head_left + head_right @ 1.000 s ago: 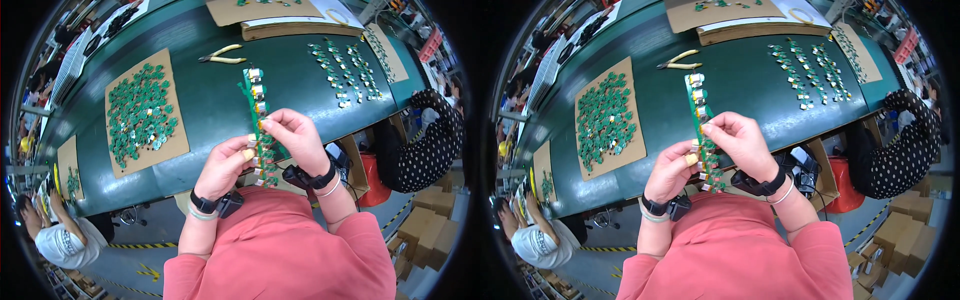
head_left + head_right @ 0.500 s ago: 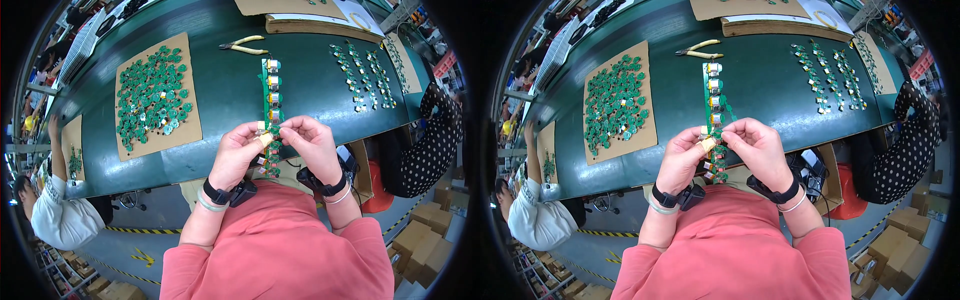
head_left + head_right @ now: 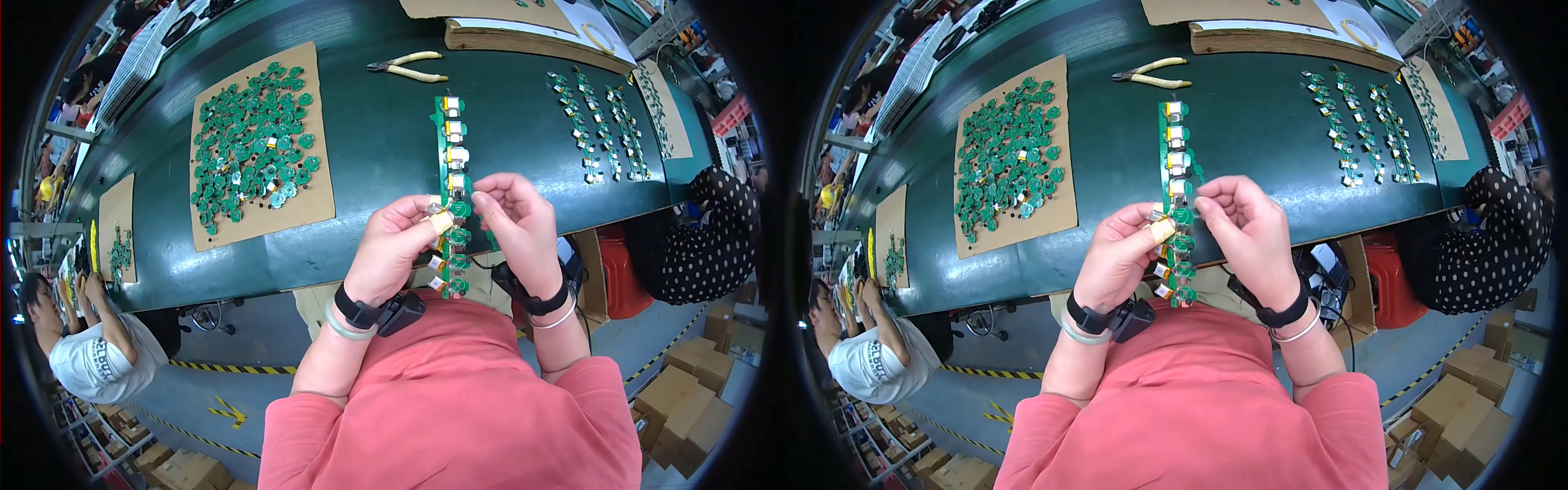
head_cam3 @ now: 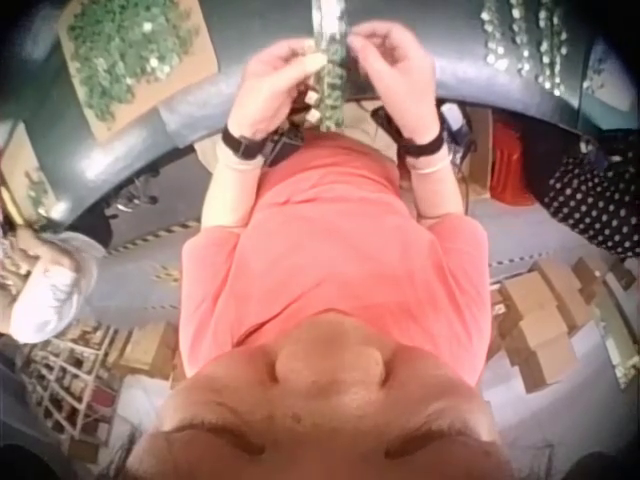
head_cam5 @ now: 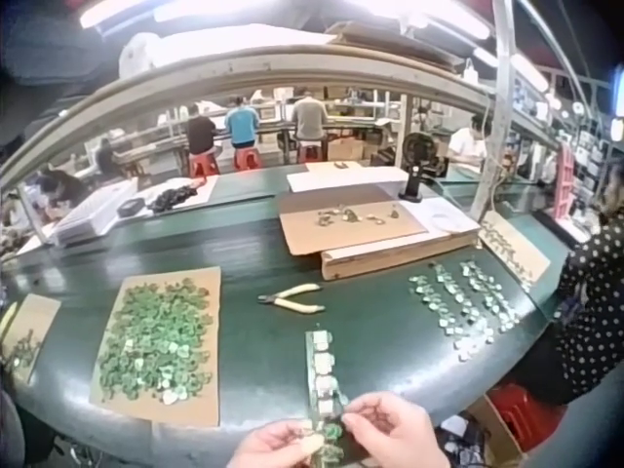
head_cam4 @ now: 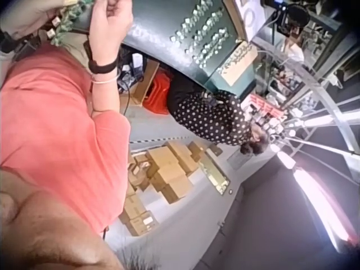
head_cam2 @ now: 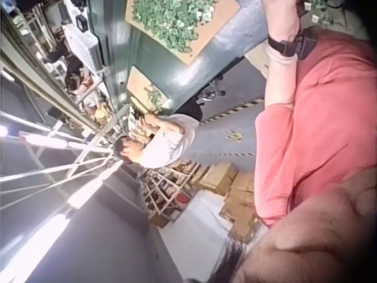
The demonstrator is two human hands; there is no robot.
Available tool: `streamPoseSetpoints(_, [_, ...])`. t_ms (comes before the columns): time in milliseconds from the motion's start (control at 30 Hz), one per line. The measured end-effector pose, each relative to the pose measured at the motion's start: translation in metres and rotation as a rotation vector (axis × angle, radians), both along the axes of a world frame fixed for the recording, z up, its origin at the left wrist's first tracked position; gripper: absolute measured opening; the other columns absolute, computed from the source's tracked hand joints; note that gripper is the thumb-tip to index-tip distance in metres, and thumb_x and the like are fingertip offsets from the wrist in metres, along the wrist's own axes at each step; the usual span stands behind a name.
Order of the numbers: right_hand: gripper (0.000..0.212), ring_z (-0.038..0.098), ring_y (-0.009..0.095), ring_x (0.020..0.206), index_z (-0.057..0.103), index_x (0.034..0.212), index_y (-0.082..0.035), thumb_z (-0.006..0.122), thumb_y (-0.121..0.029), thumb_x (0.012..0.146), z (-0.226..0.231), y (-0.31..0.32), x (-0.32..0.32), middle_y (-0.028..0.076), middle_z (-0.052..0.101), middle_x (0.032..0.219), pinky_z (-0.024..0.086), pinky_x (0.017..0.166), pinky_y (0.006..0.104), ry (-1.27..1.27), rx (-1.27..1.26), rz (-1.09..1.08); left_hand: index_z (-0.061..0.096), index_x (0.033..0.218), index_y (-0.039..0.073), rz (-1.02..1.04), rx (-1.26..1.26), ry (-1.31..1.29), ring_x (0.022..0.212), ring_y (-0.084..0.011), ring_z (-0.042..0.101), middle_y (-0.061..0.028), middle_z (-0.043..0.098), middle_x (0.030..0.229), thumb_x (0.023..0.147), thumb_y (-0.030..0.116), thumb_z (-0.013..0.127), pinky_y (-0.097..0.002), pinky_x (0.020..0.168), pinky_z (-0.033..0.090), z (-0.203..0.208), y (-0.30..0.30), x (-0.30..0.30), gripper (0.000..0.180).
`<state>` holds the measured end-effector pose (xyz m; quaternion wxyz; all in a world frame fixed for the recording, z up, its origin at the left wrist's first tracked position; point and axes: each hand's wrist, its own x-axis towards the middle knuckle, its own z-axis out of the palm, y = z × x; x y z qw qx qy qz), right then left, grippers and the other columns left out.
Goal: The person picks up small circuit boards from a cardboard sheet and attaches them one by one onto a plastic strip. Once the strip is full, they set it aside on the workbench and begin the process again.
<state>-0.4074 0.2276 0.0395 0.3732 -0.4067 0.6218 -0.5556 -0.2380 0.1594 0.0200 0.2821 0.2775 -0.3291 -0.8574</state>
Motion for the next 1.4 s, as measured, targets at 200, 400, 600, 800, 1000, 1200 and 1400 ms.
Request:
streamPoseSetpoints(200, [0.015,0.058,0.008,0.068,0.064,0.101,0.0,0.068,-0.002,0.087,0.025,0.006,0.013,0.002,0.062,0.082,0.048,0.061,0.0215,0.344,-0.114,0.145,0.062,0.114,0.0,0.011,-0.266,-0.317,0.085,-0.0085,0.064,-0.0046,0.068,0.097,0.092,0.002,0.061,-0.0233,0.074,0.054,0.01,0.012,-0.007,0.023])
streamPoseSetpoints(400, [0.016,0.059,0.013,0.064,0.064,0.097,0.001,0.069,0.0,0.082,0.027,0.008,0.015,0.006,0.057,0.077,0.048,0.059,0.0239,0.496,-0.202,0.202,0.06,0.117,-0.002,0.116,-0.391,-0.248,0.08,-0.0048,0.062,-0.0028,0.066,0.097,0.089,-0.005,0.058,-0.0188,0.062,0.05,0.003,0.019,-0.006,0.028])
streamPoseSetpoints(600, [0.014,0.06,0.014,0.067,0.064,0.095,0.001,0.068,0.001,0.082,0.027,0.013,0.009,0.006,0.058,0.083,0.049,0.063,0.0263,0.5,-0.143,0.16,0.06,0.118,-0.002,0.132,-0.303,-0.202,0.085,-0.0074,0.063,-0.0037,0.067,0.1,0.09,-0.005,0.058,-0.0211,0.069,0.053,0.006,0.014,-0.006,0.028])
streamPoseSetpoints(800, [0.014,0.06,0.013,0.071,0.063,0.094,0.001,0.069,0.001,0.081,0.027,0.013,0.001,0.007,0.059,0.085,0.049,0.066,0.0264,0.427,-0.08,0.138,0.06,0.118,-0.003,0.143,-0.294,-0.161,0.092,-0.009,0.064,-0.0059,0.067,0.104,0.091,-0.005,0.058,-0.0233,0.08,0.053,0.004,0.011,-0.008,0.026])
streamPoseSetpoints(1000, [0.013,0.06,0.012,0.073,0.064,0.094,0.001,0.07,0.0,0.082,0.023,0.013,-0.006,0.006,0.06,0.086,0.05,0.066,0.0242,0.429,-0.023,0.162,0.06,0.117,-0.003,0.152,-0.289,-0.146,0.092,-0.0085,0.064,-0.006,0.067,0.104,0.091,-0.004,0.059,-0.0232,0.08,0.053,0.004,0.011,-0.009,0.026])
streamPoseSetpoints(1200, [0.01,0.061,0.01,0.077,0.065,0.092,0.0,0.07,-0.001,0.084,0.012,0.01,0.002,0.005,0.062,0.087,0.051,0.067,0.0223,0.141,-0.035,0.093,0.061,0.117,-0.004,0.054,-0.3,-0.211,0.091,-0.0087,0.064,-0.006,0.068,0.104,0.089,-0.004,0.057,-0.0233,0.081,0.053,0.008,0.01,-0.006,0.028])
streamPoseSetpoints(1400, [0.01,0.059,0.01,0.073,0.064,0.092,-0.001,0.07,0.0,0.083,0.011,0.008,0.007,0.005,0.062,0.086,0.048,0.064,0.0222,0.39,-0.118,0.084,0.061,0.116,-0.004,0.036,-0.215,-0.162,0.091,-0.0092,0.064,-0.006,0.068,0.103,0.089,-0.004,0.055,-0.0243,0.081,0.053,0.009,0.007,-0.005,0.027])
